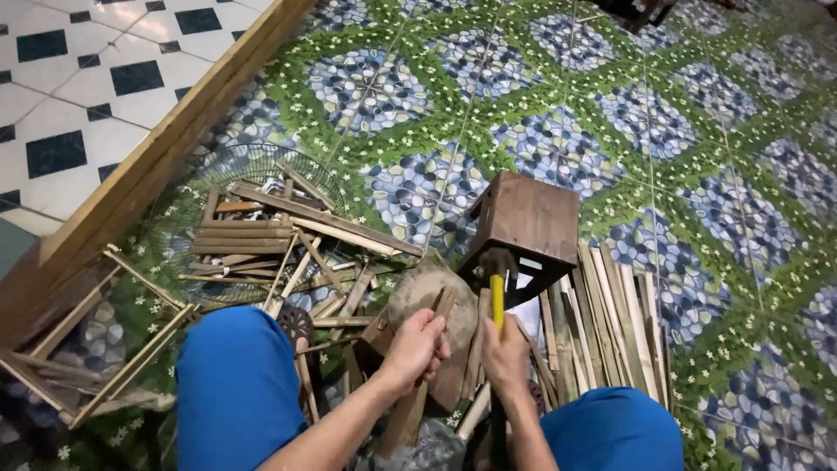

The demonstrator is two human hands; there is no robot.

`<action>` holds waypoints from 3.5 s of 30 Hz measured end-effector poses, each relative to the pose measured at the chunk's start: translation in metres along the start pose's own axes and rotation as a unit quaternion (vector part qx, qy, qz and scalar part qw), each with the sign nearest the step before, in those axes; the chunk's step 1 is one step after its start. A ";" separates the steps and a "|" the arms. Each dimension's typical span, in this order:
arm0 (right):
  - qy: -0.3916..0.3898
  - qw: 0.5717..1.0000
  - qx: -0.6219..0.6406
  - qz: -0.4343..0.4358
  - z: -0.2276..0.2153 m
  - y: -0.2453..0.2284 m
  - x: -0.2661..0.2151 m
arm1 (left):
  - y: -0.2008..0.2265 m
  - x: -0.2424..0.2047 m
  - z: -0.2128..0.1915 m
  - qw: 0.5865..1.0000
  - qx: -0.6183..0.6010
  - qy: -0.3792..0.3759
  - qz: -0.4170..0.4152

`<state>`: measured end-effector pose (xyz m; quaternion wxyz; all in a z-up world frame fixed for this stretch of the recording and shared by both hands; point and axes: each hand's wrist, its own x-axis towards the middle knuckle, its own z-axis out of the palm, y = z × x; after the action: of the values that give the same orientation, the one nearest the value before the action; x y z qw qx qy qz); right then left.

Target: The person assembles a small wooden frame by joining thin wooden sticks with a hammer and nails. They repeatedly position the sticks, hammer nails into place, and adjust the frame while sitting on the floor.

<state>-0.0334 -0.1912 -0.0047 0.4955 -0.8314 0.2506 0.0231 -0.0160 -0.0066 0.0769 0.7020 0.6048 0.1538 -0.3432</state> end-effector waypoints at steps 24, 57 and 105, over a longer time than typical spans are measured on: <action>-0.074 0.973 -0.215 0.041 -0.079 -0.137 -0.101 | -0.010 0.039 0.036 0.990 -0.118 0.076 -0.012; -0.137 0.958 -0.252 0.029 -0.080 -0.150 -0.072 | 0.010 0.039 0.034 0.992 -0.032 0.107 -0.054; 0.070 0.979 0.027 0.190 0.057 -0.042 -0.021 | 0.058 -0.012 -0.129 0.918 -0.285 0.018 0.274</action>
<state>-0.0212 -0.1191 0.0067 0.4857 -0.7546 0.4381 0.0518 0.0401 0.1218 0.0995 0.9085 0.4034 0.0861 -0.0676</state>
